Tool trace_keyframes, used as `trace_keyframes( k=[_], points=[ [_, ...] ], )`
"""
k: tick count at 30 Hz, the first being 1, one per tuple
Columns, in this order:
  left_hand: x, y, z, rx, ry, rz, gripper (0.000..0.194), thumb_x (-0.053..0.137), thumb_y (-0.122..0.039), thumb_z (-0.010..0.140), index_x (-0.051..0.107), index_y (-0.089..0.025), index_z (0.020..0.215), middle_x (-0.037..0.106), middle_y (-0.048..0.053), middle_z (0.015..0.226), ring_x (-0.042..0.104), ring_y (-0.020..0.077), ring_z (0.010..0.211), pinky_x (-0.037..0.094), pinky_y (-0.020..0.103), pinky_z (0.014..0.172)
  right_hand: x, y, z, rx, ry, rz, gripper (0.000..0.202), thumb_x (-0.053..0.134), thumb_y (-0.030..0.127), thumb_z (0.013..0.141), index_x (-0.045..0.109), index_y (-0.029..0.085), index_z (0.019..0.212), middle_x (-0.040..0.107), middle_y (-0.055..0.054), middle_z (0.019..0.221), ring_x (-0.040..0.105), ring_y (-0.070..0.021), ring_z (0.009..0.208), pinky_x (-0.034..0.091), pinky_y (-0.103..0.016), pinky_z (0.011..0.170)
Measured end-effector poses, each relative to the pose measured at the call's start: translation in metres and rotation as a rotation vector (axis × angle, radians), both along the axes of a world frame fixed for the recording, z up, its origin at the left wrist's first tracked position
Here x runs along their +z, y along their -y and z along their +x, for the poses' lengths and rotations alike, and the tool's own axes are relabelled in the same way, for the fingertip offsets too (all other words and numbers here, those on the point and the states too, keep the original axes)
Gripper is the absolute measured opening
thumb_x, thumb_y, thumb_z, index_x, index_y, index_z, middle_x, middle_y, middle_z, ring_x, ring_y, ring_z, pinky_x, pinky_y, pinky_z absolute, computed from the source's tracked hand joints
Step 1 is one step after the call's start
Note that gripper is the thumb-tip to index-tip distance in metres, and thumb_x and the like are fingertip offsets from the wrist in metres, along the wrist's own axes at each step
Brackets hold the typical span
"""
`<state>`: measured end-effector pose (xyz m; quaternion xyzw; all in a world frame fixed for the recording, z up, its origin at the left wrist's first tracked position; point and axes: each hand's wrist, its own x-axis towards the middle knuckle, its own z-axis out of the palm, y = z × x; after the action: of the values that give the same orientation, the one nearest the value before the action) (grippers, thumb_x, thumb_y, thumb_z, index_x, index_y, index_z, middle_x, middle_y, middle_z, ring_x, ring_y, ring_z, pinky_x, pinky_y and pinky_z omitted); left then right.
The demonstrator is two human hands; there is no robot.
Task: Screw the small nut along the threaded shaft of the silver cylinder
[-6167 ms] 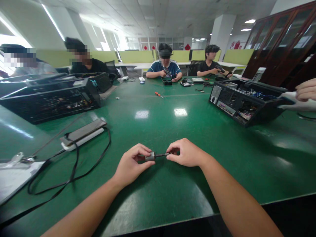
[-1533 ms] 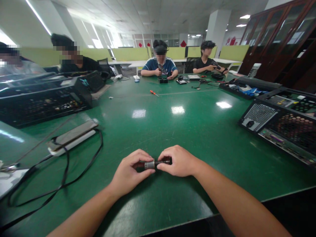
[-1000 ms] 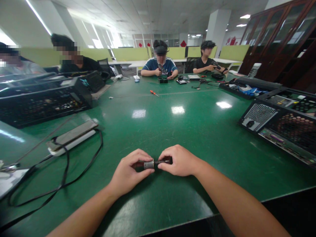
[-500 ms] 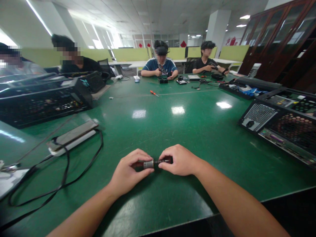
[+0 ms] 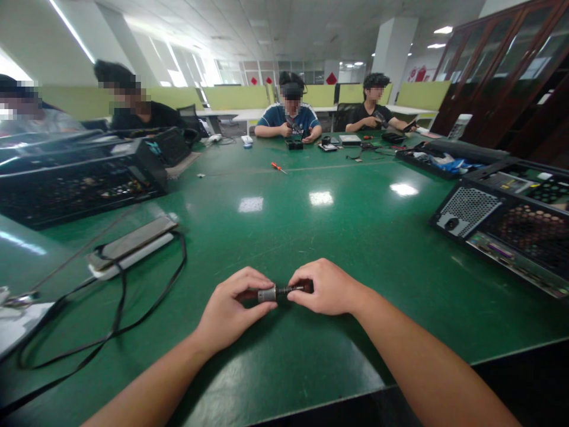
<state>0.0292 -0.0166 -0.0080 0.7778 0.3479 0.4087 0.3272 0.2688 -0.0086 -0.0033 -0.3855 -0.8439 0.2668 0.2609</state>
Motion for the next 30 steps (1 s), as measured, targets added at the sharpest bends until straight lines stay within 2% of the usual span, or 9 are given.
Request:
trace_keyframes(
  k=[30],
  points=[
    [-0.0006, -0.0031, -0.0046, 0.018, -0.004, 0.044, 0.020, 0.081, -0.013, 0.077, 0.074, -0.020, 0.094, 0.069, 0.005, 0.094, 0.068, 0.0164, 0.085, 0.059, 0.024, 0.070, 0.0013, 0.0000, 0.0042, -0.023, -0.003, -0.018, 0.013, 0.070, 0.026, 0.086, 0.076, 0.018, 0.092, 0.073, -0.003, 0.080, 0.066, -0.0148, 0.071, 0.048, -0.026, 0.070]
  ],
)
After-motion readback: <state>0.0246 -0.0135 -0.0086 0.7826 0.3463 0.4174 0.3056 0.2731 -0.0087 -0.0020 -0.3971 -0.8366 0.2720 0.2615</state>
